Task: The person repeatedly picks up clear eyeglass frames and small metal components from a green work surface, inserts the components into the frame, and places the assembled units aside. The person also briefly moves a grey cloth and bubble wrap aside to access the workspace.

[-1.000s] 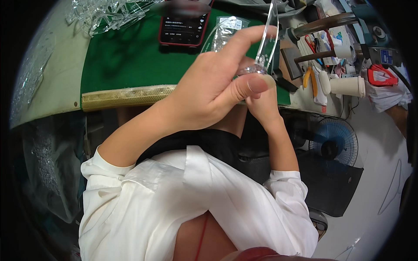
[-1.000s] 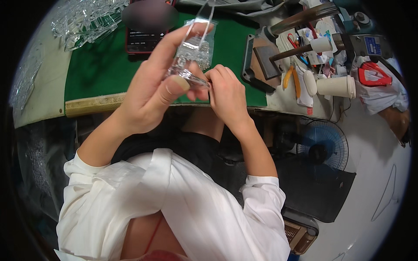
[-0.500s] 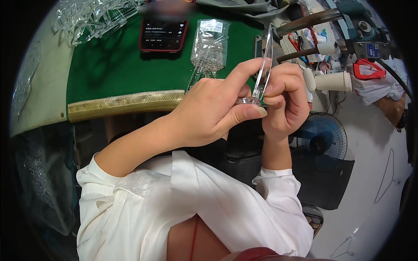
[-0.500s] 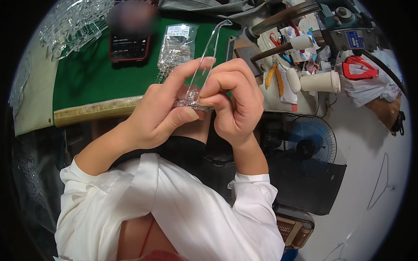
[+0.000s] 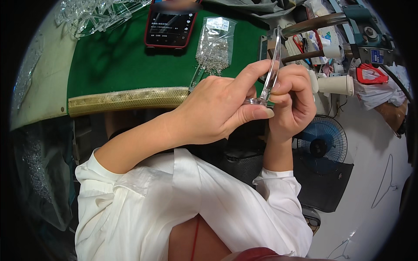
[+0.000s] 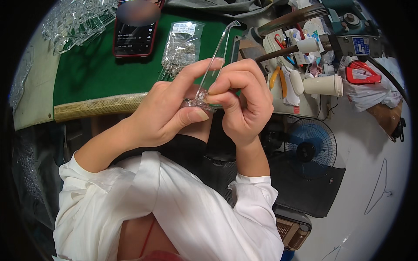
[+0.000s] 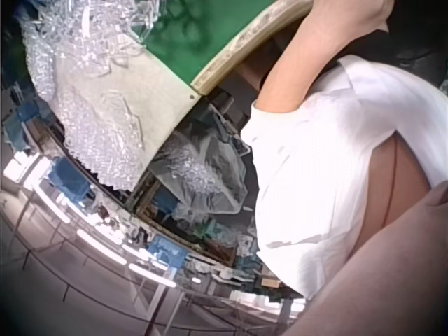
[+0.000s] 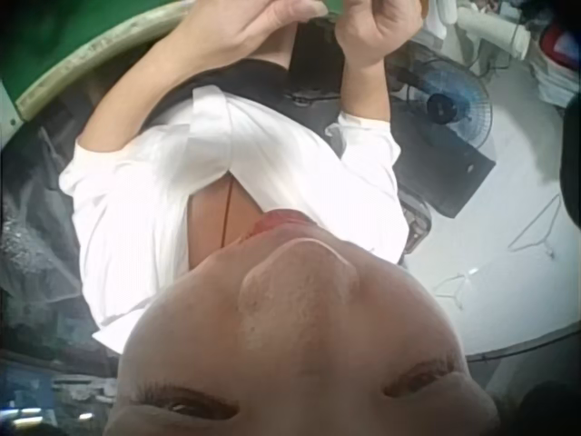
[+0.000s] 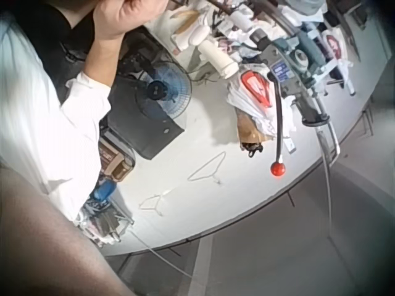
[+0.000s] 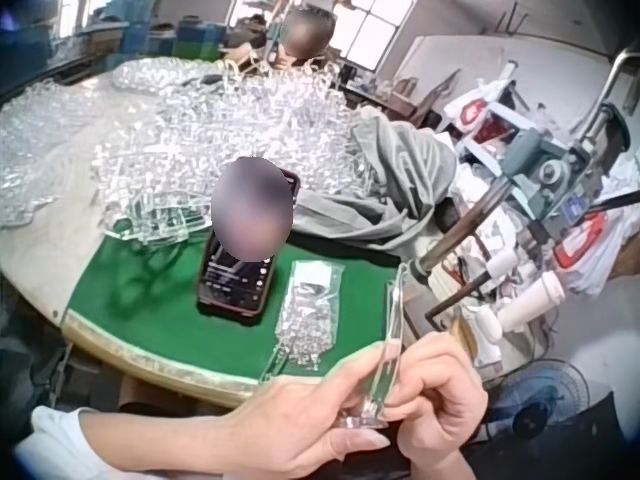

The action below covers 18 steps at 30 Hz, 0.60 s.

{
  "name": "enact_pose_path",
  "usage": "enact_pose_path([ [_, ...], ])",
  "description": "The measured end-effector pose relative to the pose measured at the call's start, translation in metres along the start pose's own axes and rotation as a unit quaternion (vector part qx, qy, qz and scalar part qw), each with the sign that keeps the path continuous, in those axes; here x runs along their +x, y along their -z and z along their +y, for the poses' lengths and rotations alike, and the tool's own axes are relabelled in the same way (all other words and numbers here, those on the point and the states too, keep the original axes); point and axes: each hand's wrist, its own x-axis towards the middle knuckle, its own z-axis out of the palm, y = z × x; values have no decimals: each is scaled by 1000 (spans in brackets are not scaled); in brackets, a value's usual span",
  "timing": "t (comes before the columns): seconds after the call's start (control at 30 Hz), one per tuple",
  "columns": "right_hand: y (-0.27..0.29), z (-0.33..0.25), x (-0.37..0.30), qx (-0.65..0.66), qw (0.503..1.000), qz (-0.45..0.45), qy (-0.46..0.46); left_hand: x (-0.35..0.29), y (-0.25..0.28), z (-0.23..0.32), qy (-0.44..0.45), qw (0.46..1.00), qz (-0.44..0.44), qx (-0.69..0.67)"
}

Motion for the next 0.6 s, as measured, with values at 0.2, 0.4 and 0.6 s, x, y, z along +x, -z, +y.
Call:
enact_pose_path([
  [0.2,3,3,-2,41,999,0,-27,1,0,1,2,1000,-2,8],
  [0.4,5,4,-8,187,968,23,-165,9,-1,5,11,1000,0,-12],
  [0.6,18,10,-11,171,967,53,-180,40,-18,-1,-12,999,48,-9],
])
